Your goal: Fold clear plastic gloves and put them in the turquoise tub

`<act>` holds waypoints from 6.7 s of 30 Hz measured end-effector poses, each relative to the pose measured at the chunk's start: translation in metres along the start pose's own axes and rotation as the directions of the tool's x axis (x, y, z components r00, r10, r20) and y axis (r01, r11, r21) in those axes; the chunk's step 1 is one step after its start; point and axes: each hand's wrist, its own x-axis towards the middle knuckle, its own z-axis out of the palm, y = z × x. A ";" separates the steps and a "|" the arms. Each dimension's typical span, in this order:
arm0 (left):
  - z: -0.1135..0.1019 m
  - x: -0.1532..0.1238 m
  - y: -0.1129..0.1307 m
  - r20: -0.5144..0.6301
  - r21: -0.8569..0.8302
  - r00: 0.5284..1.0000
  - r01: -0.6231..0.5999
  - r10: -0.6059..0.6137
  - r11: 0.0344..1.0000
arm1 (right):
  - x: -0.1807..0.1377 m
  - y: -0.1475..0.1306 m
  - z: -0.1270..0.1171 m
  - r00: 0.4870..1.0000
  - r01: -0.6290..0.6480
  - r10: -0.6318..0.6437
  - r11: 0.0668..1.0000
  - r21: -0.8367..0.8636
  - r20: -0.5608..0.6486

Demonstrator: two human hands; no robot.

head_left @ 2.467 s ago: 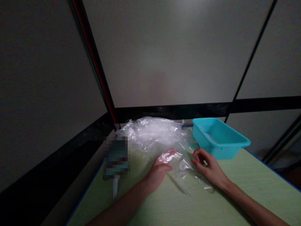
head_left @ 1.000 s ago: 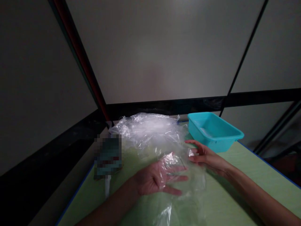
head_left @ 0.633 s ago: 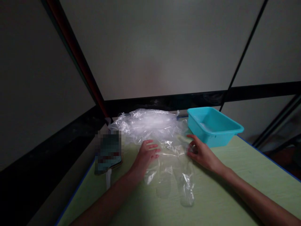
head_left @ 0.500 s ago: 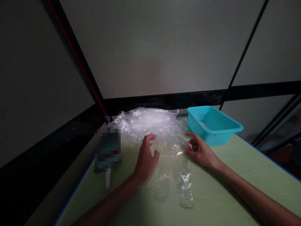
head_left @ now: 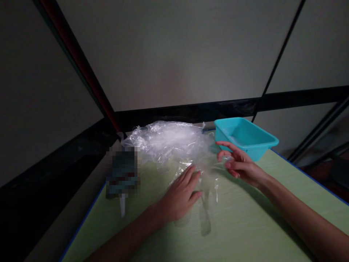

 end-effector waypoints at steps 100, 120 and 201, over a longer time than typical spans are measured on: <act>-0.007 -0.004 0.003 0.083 0.072 0.988 -0.135 0.129 0.988 | -0.010 -0.002 -0.027 0.910 -0.383 0.395 0.917 -0.109 0.129; -0.004 -0.005 0.002 0.077 0.118 0.988 -0.143 0.134 0.983 | -0.011 0.010 -0.022 0.758 -0.286 0.275 0.955 -0.078 0.591; 0.001 -0.029 0.000 -0.094 0.051 0.984 0.156 -0.151 0.986 | -0.032 0.037 0.020 0.970 0.231 0.043 0.111 -0.966 0.237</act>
